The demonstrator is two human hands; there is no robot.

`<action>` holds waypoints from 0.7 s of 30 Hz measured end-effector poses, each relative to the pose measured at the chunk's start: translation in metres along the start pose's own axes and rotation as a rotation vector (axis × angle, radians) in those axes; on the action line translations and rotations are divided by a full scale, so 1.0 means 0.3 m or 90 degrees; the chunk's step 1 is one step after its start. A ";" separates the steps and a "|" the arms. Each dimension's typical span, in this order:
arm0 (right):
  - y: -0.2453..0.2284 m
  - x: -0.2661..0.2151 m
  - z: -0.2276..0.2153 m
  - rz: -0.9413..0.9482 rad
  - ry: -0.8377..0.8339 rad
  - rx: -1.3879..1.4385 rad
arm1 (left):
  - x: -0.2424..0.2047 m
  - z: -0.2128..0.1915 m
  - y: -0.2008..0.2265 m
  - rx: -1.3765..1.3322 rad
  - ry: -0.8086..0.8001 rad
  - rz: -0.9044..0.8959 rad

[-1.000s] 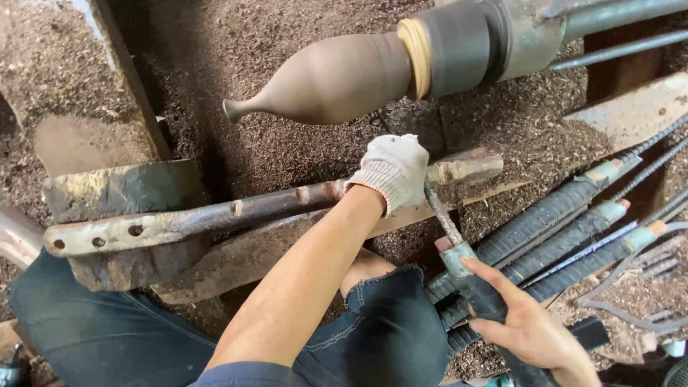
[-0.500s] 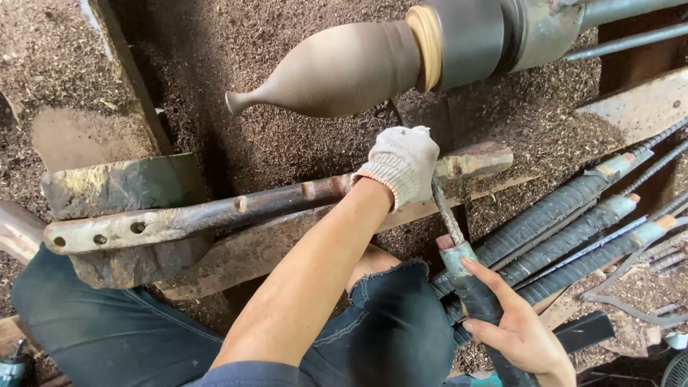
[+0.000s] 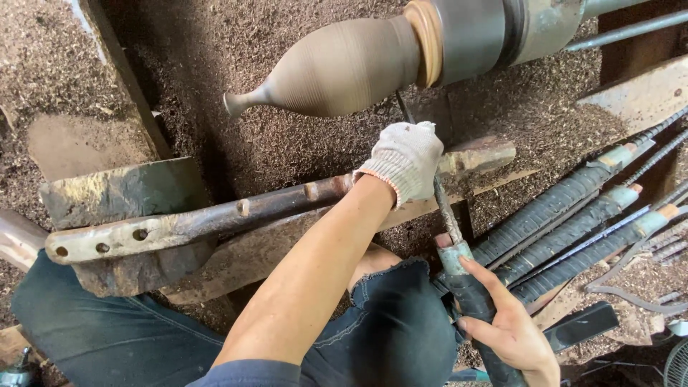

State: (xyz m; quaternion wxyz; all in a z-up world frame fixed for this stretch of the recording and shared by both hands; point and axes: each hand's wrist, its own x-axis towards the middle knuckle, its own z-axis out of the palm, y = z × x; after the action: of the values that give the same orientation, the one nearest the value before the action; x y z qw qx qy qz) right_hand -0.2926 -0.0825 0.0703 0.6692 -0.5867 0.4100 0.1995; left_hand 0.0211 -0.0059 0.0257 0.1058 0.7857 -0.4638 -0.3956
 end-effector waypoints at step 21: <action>0.125 0.000 0.096 -0.027 0.010 0.041 | 0.045 0.058 -0.021 0.022 0.064 0.068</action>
State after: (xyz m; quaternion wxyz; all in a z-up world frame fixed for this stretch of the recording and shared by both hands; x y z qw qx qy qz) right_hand -0.3118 -0.0466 0.0463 0.6887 -0.5751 0.4085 0.1674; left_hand 0.0161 -0.0100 0.0036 0.1365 0.7803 -0.5058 -0.3416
